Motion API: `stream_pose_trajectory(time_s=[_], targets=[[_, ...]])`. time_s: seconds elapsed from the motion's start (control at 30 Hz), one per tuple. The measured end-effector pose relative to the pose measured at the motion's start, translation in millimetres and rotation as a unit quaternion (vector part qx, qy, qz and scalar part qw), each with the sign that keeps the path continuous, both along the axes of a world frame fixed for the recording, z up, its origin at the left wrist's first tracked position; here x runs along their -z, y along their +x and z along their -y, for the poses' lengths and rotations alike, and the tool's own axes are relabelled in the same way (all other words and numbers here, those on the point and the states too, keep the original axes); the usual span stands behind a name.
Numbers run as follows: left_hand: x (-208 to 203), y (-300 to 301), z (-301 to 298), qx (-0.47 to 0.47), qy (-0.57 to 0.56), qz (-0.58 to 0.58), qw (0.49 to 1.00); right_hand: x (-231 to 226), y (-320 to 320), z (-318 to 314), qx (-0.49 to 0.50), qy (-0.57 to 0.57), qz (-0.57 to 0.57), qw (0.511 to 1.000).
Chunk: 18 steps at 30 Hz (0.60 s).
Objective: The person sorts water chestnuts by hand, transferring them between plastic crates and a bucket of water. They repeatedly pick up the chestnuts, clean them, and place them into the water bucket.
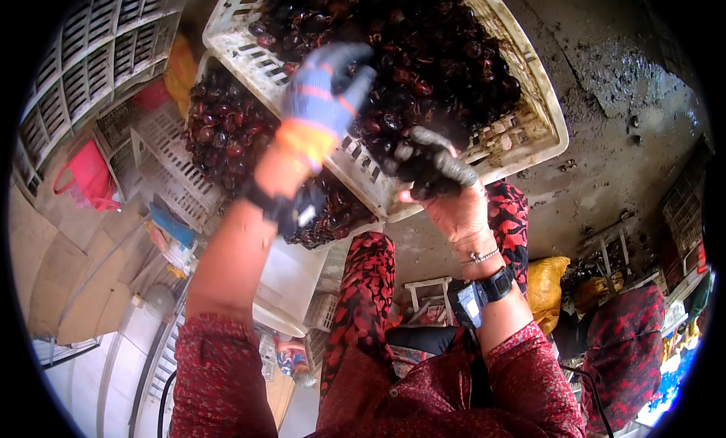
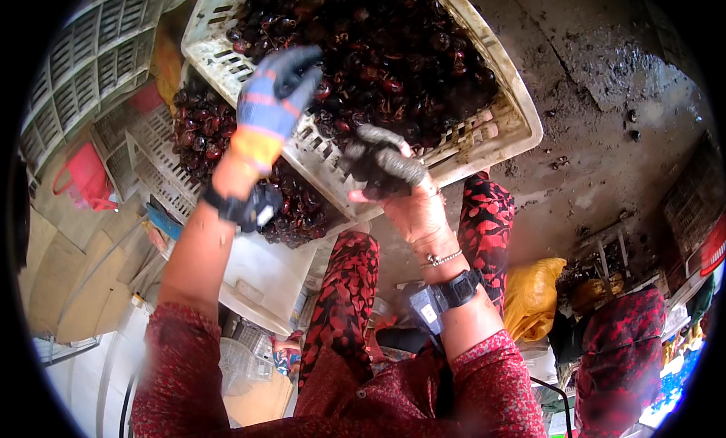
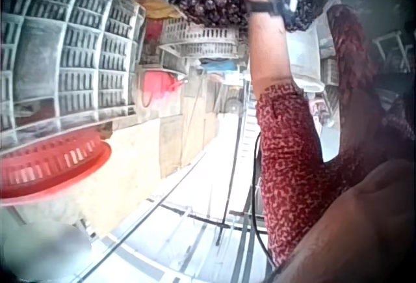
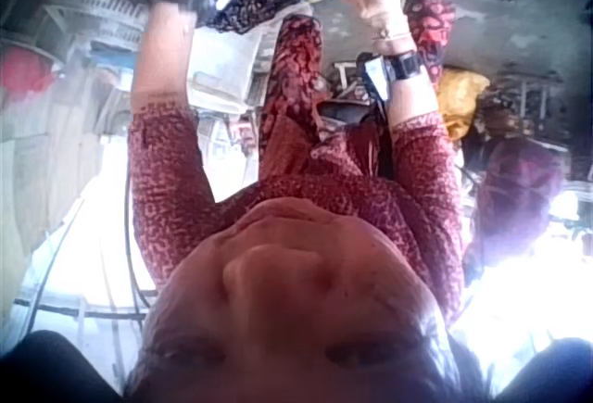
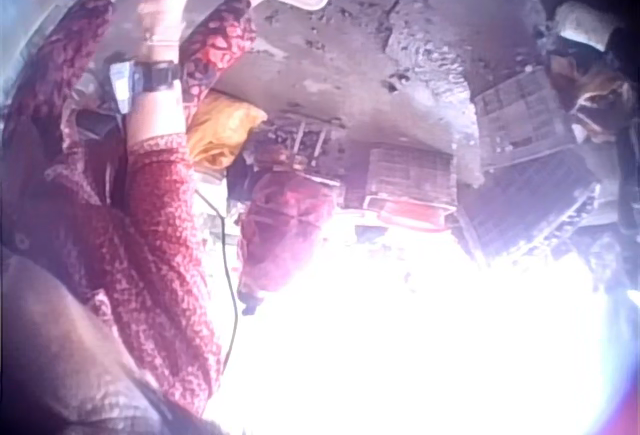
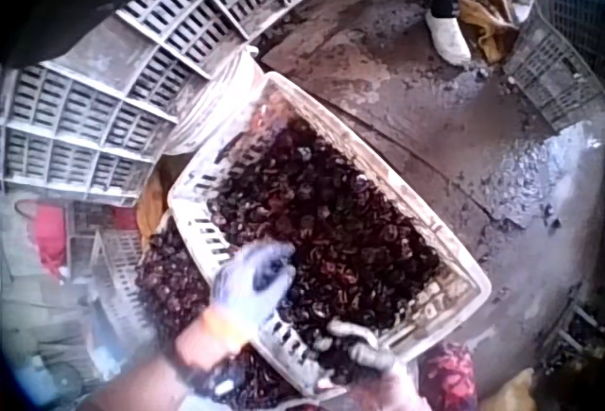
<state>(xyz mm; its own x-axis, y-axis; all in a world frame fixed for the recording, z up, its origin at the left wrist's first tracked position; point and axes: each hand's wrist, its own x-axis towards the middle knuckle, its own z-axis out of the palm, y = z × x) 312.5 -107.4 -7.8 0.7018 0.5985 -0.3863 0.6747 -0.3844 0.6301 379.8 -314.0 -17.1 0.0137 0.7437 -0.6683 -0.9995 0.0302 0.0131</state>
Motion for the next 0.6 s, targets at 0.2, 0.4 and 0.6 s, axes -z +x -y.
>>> stream_pose_trajectory(time_s=[0.2,0.4,0.6], targets=[[96.7,10.8,-44.5,0.193,0.253,-0.314,0.895,-9.5,0.6,2.4,-0.062,0.019,0.017,0.998],[103.6,-1.3,-54.4,0.080,0.067,-0.077,0.992,-10.4,-1.4,-2.2,-0.051,-0.056,0.026,0.997],[25.5,-16.2,5.7,-0.146,-0.440,0.134,0.876,-5.3,-3.3,4.8,0.097,-0.125,-0.125,0.979]])
